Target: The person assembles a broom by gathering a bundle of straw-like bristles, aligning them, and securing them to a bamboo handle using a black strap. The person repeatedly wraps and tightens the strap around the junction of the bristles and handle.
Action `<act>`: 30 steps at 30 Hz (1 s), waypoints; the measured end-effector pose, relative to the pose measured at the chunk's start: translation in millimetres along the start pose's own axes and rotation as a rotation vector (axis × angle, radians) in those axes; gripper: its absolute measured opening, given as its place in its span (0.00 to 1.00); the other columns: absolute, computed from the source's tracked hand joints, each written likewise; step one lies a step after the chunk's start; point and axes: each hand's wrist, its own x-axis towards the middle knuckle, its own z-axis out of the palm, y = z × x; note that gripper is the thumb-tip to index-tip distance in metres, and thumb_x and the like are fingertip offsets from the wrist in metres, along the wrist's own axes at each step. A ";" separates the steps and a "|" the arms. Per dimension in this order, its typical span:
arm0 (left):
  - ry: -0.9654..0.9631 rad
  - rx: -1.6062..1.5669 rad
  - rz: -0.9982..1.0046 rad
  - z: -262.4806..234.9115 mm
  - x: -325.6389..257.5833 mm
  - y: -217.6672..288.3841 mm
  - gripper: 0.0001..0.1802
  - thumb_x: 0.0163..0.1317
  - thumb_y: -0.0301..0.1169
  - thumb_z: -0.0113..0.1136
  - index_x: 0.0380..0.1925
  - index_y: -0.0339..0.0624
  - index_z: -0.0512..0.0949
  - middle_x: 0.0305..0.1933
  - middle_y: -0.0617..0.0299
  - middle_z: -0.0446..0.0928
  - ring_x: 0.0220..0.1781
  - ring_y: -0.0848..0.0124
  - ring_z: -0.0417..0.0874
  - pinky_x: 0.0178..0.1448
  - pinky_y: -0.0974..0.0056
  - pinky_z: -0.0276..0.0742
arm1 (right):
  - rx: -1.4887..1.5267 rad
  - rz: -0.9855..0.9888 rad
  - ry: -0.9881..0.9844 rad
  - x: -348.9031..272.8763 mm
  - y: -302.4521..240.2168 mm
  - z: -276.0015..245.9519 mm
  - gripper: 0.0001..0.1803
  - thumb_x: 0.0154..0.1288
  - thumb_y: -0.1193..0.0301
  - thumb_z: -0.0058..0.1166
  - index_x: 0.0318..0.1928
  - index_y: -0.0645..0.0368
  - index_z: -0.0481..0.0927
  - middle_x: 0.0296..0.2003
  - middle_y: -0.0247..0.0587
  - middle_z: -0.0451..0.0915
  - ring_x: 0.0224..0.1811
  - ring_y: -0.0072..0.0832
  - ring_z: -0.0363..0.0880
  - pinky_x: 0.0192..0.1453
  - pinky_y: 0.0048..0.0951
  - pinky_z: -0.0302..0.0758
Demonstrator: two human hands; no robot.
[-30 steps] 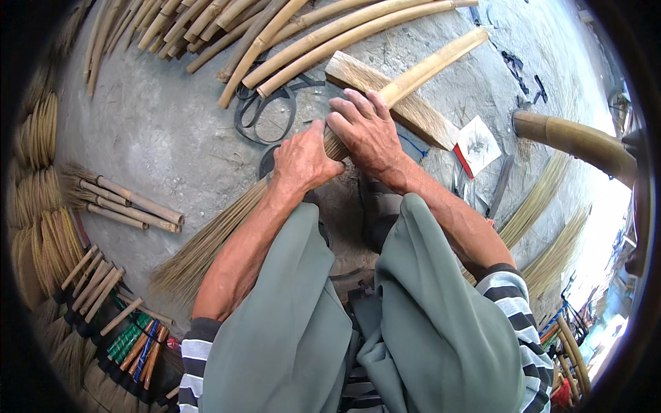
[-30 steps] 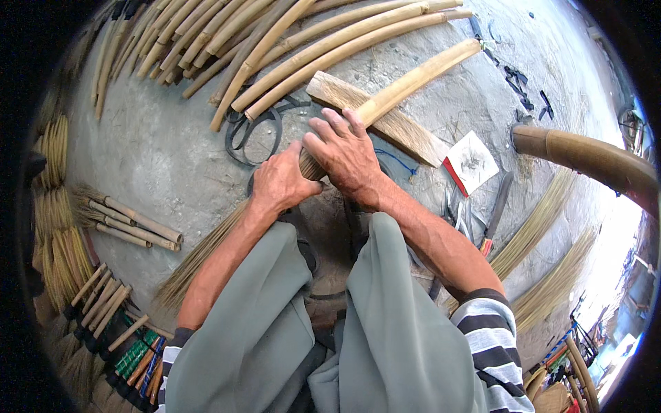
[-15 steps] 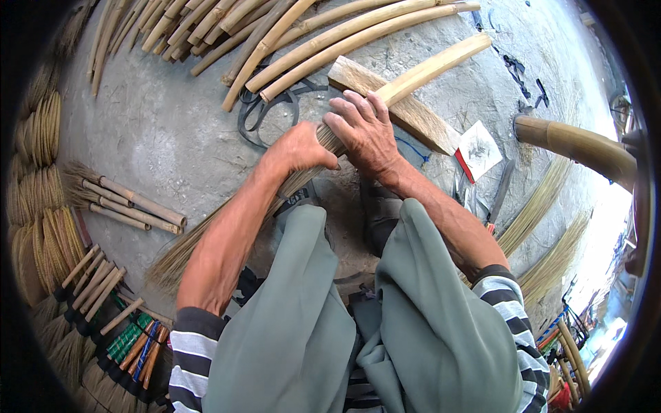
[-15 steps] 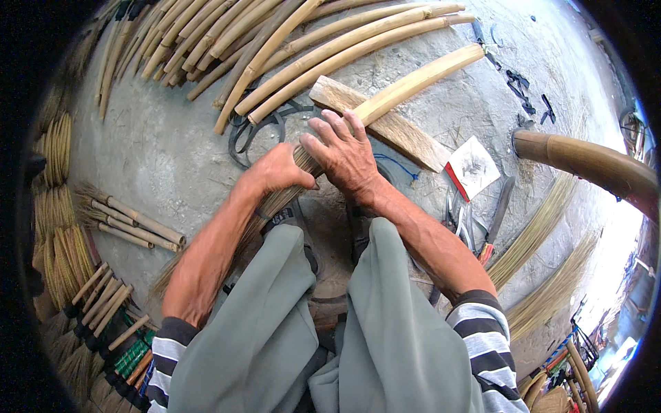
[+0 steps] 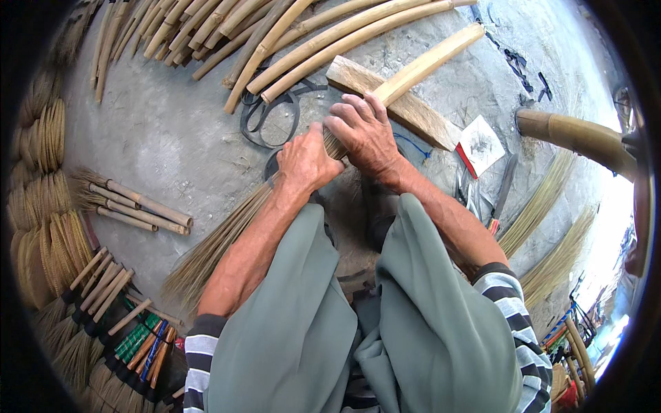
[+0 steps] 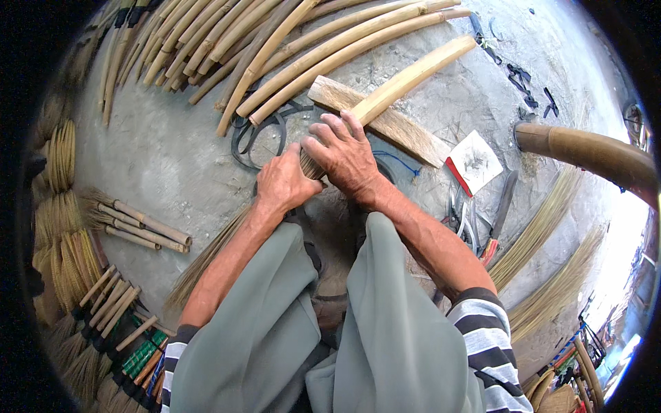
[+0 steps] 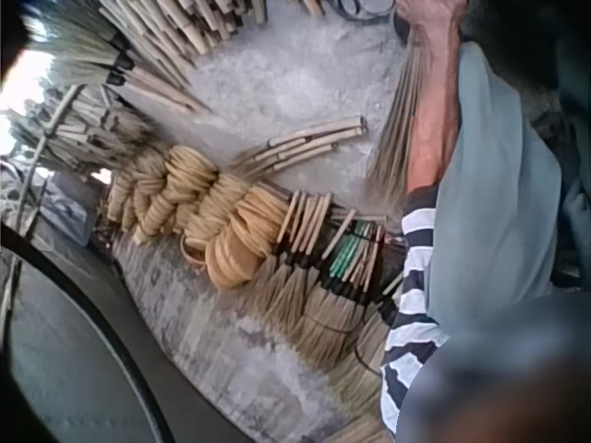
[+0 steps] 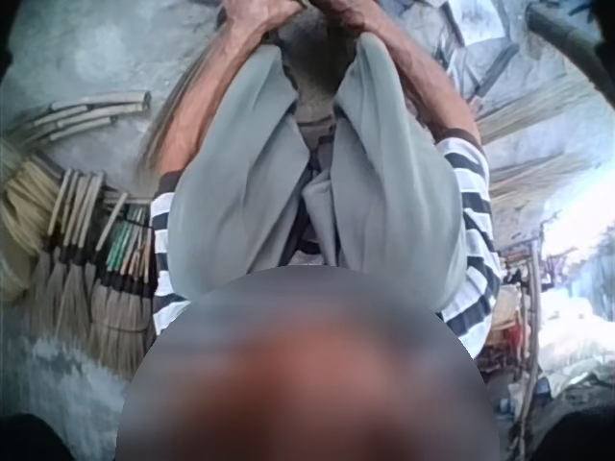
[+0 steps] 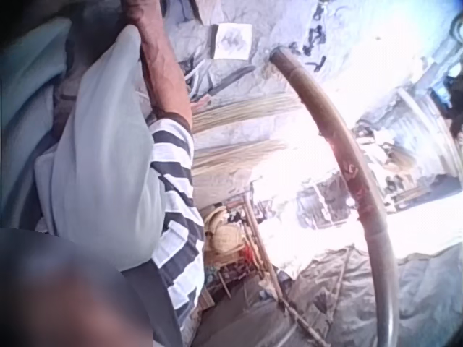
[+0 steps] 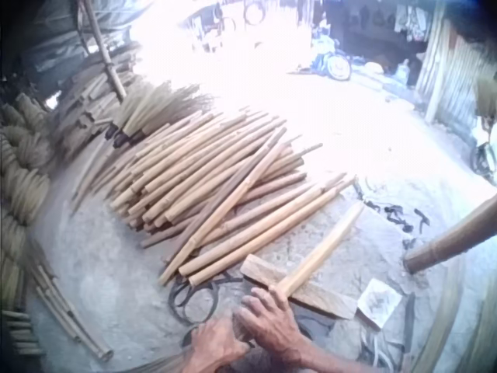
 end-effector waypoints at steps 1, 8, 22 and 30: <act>0.017 0.000 -0.002 2.2 -2.3 1.2 0.36 0.52 0.40 0.80 0.59 0.34 0.82 0.54 0.33 0.91 0.61 0.32 0.92 0.66 0.33 0.87 | 0.008 -0.015 0.024 -0.2 0.8 0.4 0.15 0.72 0.67 0.61 0.58 0.43 0.83 0.62 0.32 0.83 0.78 0.38 0.75 0.90 0.56 0.59; 0.071 0.031 0.004 7.3 1.0 0.8 0.28 0.55 0.39 0.78 0.53 0.34 0.87 0.53 0.32 0.91 0.60 0.33 0.92 0.65 0.36 0.88 | -0.012 0.019 0.008 6.3 -11.9 -35.4 0.26 0.70 0.72 0.62 0.68 0.47 0.80 0.70 0.41 0.78 0.80 0.45 0.73 0.90 0.57 0.59; 0.113 0.018 0.034 12.6 -4.6 1.5 0.26 0.65 0.47 0.75 0.53 0.37 0.84 0.48 0.31 0.91 0.56 0.30 0.93 0.61 0.30 0.87 | 1.688 1.322 -0.511 -55.0 -55.2 -24.6 0.55 0.82 0.30 0.56 0.80 0.72 0.73 0.74 0.68 0.77 0.74 0.49 0.81 0.73 0.52 0.85; 0.173 0.068 0.052 25.2 1.5 -6.5 0.22 0.72 0.46 0.66 0.54 0.40 0.83 0.47 0.33 0.91 0.54 0.29 0.93 0.58 0.27 0.86 | 1.707 1.081 -0.398 -46.8 -43.6 10.7 0.60 0.77 0.24 0.57 0.82 0.68 0.72 0.78 0.63 0.76 0.79 0.56 0.76 0.68 0.63 0.88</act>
